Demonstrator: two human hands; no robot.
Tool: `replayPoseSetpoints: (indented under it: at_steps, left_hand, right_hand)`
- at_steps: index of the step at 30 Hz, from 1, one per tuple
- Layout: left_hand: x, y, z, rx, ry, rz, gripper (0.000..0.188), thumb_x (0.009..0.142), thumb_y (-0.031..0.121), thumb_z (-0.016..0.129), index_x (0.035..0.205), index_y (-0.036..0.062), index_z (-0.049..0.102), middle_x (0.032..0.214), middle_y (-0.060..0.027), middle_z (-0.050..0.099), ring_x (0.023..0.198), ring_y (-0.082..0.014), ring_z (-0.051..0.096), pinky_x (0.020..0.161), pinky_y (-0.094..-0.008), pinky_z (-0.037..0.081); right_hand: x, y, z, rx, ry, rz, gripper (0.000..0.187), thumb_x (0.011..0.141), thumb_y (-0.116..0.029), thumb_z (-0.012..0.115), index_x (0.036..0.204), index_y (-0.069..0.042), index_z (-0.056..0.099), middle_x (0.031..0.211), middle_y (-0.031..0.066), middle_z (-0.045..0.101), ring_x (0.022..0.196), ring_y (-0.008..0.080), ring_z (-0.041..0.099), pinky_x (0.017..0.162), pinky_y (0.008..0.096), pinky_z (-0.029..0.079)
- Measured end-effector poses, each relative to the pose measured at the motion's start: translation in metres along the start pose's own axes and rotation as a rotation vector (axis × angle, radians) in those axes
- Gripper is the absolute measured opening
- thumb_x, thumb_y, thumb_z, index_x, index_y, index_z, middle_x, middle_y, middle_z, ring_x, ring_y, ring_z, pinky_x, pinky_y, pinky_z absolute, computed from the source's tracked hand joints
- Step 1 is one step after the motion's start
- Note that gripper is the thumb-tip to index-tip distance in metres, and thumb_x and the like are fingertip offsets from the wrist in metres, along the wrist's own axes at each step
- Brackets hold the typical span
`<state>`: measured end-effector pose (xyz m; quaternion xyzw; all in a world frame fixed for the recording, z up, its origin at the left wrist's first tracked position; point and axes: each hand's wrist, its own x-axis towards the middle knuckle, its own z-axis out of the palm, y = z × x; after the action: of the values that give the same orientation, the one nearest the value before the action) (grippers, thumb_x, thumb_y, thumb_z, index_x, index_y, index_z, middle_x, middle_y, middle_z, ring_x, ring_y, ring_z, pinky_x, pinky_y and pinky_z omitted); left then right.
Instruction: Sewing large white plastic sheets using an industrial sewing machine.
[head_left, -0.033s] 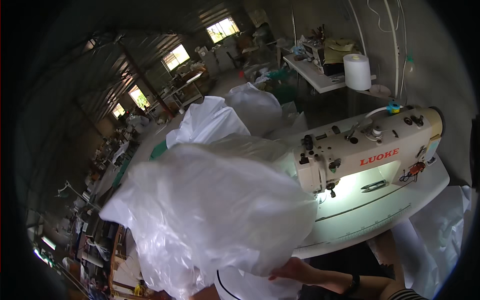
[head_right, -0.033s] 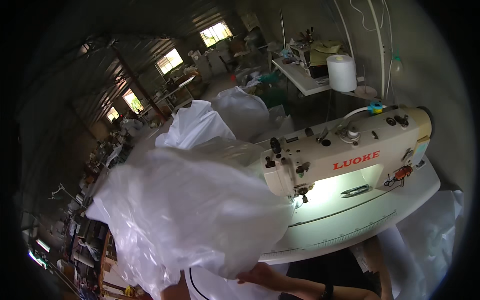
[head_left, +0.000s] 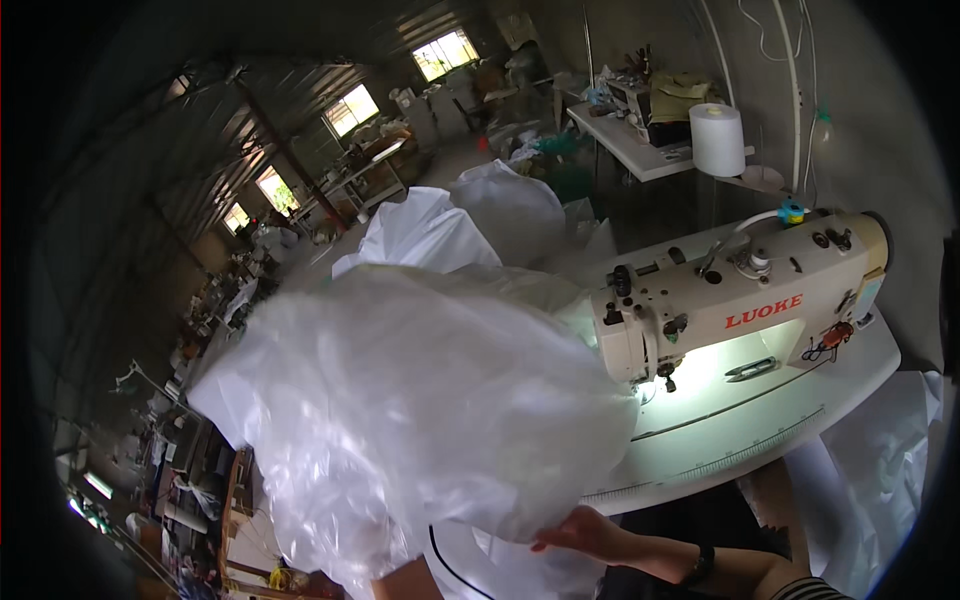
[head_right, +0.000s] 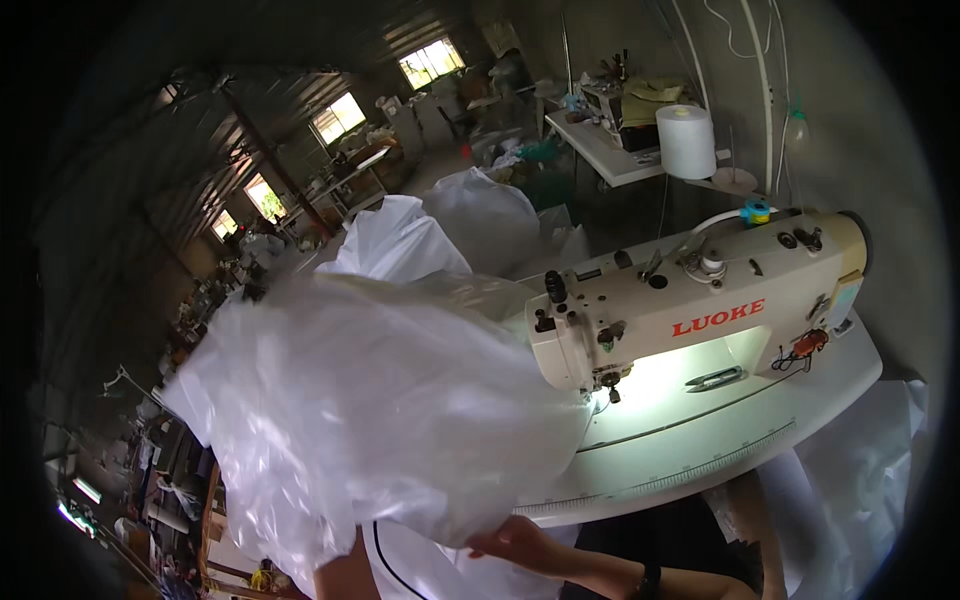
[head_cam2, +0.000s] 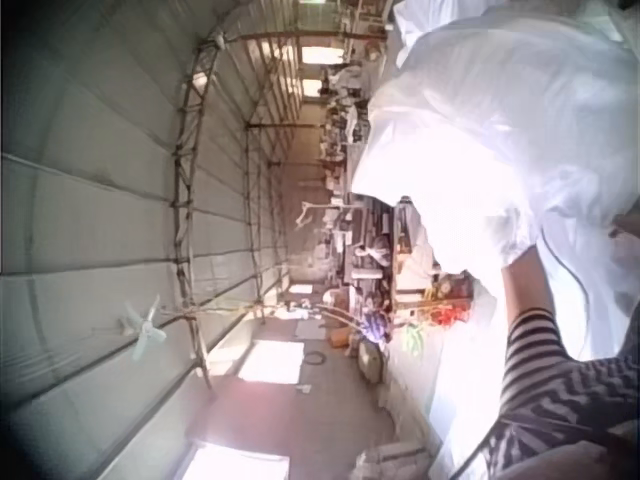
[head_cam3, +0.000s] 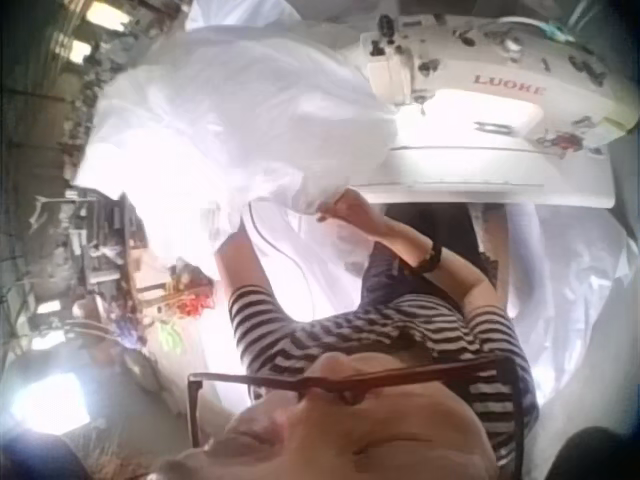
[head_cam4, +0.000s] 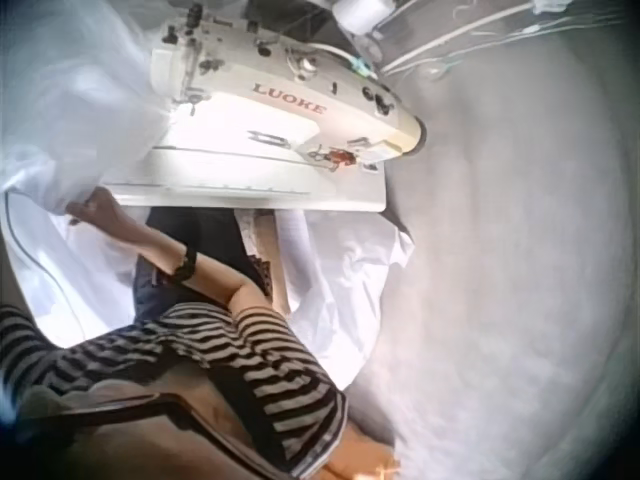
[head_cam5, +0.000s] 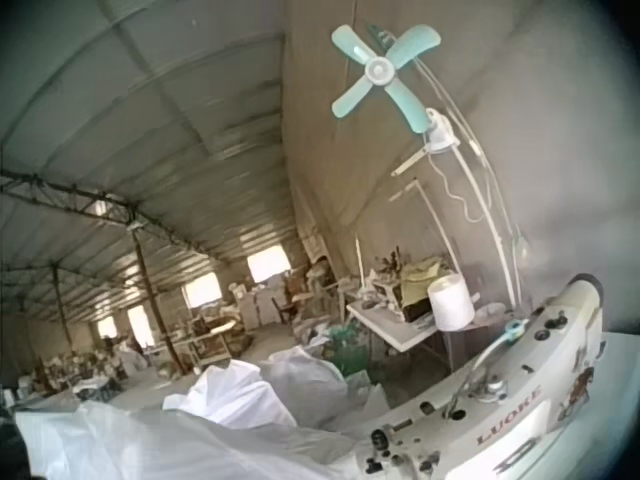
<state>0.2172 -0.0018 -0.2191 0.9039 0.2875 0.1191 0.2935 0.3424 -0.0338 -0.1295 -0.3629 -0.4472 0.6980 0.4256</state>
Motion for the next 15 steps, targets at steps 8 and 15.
replayPoseSetpoints:
  at_steps: [8, 15]
  left_hand:
    - [-0.042, 0.026, -0.063, -0.246, -0.261, -0.102, 0.05, 0.093, 0.012, 0.062, 0.137, -0.0059, 0.047, 0.128, -0.0227, 0.059, 0.12, -0.0319, 0.057, 0.103, -0.0411, 0.045]
    - [-0.13, 0.092, -0.092, -0.612, -0.419, -0.269, 0.054, 0.094, 0.013, 0.062, 0.14, -0.0064, 0.044, 0.132, -0.0223, 0.058, 0.123, -0.0295, 0.055, 0.105, -0.0408, 0.043]
  right_hand:
    - [0.041, 0.055, 0.002, 0.238, 0.005, 0.102, 0.04, 0.097, -0.029, 0.063, 0.122, 0.003, 0.06, 0.117, 0.0123, 0.065, 0.104, 0.0178, 0.064, 0.088, 0.0335, 0.056]
    - [-0.016, 0.112, 0.003, 0.248, 0.037, 0.218, 0.045, 0.097, -0.032, 0.062, 0.128, 0.001, 0.057, 0.121, 0.0111, 0.063, 0.109, 0.0207, 0.061, 0.097, 0.0366, 0.05]
